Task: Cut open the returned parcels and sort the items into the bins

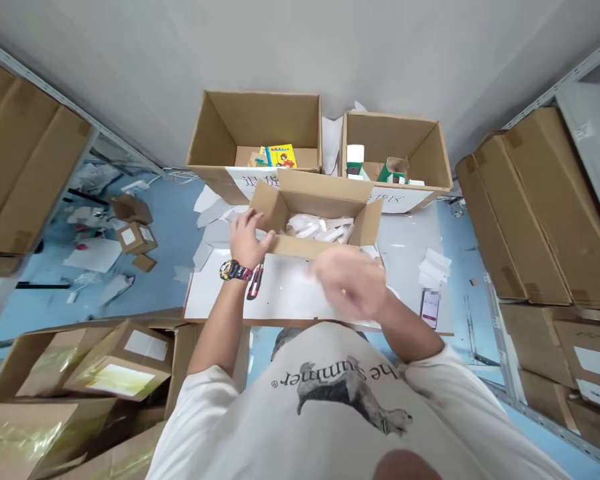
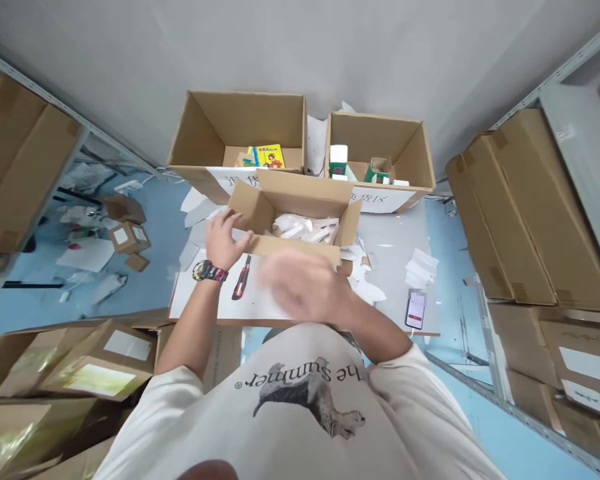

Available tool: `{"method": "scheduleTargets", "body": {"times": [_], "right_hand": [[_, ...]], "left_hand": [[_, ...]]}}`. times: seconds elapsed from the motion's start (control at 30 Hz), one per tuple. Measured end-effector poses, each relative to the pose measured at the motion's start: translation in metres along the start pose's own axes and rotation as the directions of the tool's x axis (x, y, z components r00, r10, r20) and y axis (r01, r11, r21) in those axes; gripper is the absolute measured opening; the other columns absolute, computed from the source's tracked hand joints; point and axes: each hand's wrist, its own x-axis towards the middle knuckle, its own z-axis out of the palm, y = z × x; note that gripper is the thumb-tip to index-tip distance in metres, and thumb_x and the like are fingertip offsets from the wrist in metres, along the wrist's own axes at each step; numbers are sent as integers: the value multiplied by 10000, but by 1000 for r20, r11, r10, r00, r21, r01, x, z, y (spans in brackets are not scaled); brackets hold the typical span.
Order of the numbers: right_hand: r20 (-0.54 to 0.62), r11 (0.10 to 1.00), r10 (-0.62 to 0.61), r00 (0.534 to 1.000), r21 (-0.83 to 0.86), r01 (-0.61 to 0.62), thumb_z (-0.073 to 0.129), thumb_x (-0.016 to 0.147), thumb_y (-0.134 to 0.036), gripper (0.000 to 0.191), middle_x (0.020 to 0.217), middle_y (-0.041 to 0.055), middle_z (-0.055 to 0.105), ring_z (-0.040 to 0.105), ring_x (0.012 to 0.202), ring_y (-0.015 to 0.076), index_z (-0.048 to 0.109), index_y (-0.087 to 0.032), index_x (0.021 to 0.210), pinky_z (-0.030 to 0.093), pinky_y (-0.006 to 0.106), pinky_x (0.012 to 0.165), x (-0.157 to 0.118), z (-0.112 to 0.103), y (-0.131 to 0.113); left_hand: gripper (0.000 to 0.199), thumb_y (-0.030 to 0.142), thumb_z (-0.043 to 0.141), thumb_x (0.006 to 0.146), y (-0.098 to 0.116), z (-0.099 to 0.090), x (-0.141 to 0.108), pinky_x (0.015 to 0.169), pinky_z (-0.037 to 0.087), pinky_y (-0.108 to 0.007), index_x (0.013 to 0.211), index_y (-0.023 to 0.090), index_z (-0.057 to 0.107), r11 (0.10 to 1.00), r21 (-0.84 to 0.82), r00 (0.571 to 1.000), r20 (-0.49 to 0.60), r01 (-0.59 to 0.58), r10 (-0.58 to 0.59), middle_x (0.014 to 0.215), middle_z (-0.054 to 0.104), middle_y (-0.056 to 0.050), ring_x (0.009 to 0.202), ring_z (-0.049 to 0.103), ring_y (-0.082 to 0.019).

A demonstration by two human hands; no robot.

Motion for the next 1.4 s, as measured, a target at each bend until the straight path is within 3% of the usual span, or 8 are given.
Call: {"method": "scheduleTargets", "body": {"times": [0.1,0.27,0.47,0.6,0.83,1.13,1.27,1.4], "right_hand": [[-366,904,226,903,-267,-334,667,1043,-394,392,1542,148,726,598,1531,401,772,-308,1411,450,732,1320,10,-2,77],[-635,481,585,504,-229,-846,701,960,-492,872,1738,274,504,519,1569,438,480,-191,1747,419,705,1302,-37,-12,171],[-646,286,660,383,-255,-924,685,952,-759,998,1907,281,219,282,1718,482,473,-198,1749,291,768,1336,-47,7,183],[-564,424,672,480,-238,-873,654,989,-771,932,1843,283,395,367,1712,443,543,-191,1710,261,725,1380,-41,3,166],[-581,677,243,777,-471,-565,597,1105,-618,664,1867,132,429,368,1727,383,577,-315,1696,292,714,1399,-39,-37,94],[-664,596,130,737,-542,-593,626,1098,-487,663,1916,42,328,32,1805,484,507,-387,1742,126,920,1356,-79,-24,34],[-681,624,96,726,-527,-577,625,1108,-469,581,1822,47,500,163,1795,473,592,-392,1683,207,916,1360,-119,-28,-4],[-704,723,-38,709,-509,-467,665,1077,-478,572,1621,9,703,471,1683,442,631,-472,1649,399,836,1369,-164,-29,-102]], "left_hand": [[818,536,852,867,-26,11,14,1385,301,-654,1580,180,671,999,50,992,128,13,-19,1823,470,-218,1686,366,-532],[808,645,821,839,-44,38,49,1115,559,-544,1487,169,735,974,15,894,392,228,-216,1426,788,-291,1340,727,-490],[592,559,790,810,-37,45,59,894,586,-447,1247,163,844,980,-83,869,479,183,-121,1158,853,-293,1094,803,-428],[452,498,720,853,-39,27,56,925,585,-435,1148,183,857,984,-102,909,407,143,-89,1197,854,-262,1114,787,-411],[271,390,661,848,-46,-31,77,873,583,-379,923,176,809,970,-175,967,220,169,-129,1070,859,-158,1031,776,-352],[265,383,631,857,-1,-76,49,893,573,-378,929,187,794,988,-148,994,109,48,-31,1031,843,-129,1013,747,-335],[218,363,653,869,31,-63,26,896,573,-367,909,189,777,991,-124,989,147,48,-30,1010,840,-121,1004,754,-331],[226,374,663,877,70,-35,0,873,583,-362,911,183,778,987,-161,970,240,6,33,988,840,-113,984,762,-331]]}}
